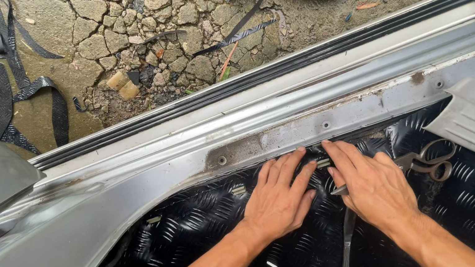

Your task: The person fits black textured insulation material onto the floor of a vehicle, using shears and a flat metal tool to trim and press the material into the corners.

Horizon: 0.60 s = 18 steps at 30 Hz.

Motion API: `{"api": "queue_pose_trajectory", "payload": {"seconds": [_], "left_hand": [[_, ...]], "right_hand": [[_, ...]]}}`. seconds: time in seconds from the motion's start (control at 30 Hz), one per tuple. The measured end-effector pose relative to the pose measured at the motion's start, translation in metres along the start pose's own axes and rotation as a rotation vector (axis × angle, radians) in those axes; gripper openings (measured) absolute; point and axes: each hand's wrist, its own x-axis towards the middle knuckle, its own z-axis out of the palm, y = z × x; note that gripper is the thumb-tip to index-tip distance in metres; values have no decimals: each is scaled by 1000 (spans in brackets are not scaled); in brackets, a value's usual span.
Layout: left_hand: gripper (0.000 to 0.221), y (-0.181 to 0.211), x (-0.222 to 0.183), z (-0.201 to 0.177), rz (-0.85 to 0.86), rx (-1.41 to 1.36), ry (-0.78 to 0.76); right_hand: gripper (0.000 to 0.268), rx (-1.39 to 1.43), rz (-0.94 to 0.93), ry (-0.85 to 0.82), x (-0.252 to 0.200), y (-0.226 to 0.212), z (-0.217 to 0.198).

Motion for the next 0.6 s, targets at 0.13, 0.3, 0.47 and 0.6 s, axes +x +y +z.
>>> {"api": "queue_pose_trajectory", "payload": {"seconds": [0.13,0.3,0.47,0.6], "left_hand": [[51,2,1,-2,-55,-86,20],[50,3,4,1,-57,-28,84],[56,1,-1,5,7,94,53],[61,1,6,9,16,169,39]], "right_hand": [[55,10,81,-75,2,-1,-1],[46,10,-2,-14,-1,-1,0],[49,-21,59,-4,-8,-3,7],[74,-99,59,-39,-5,-1,5]]}}
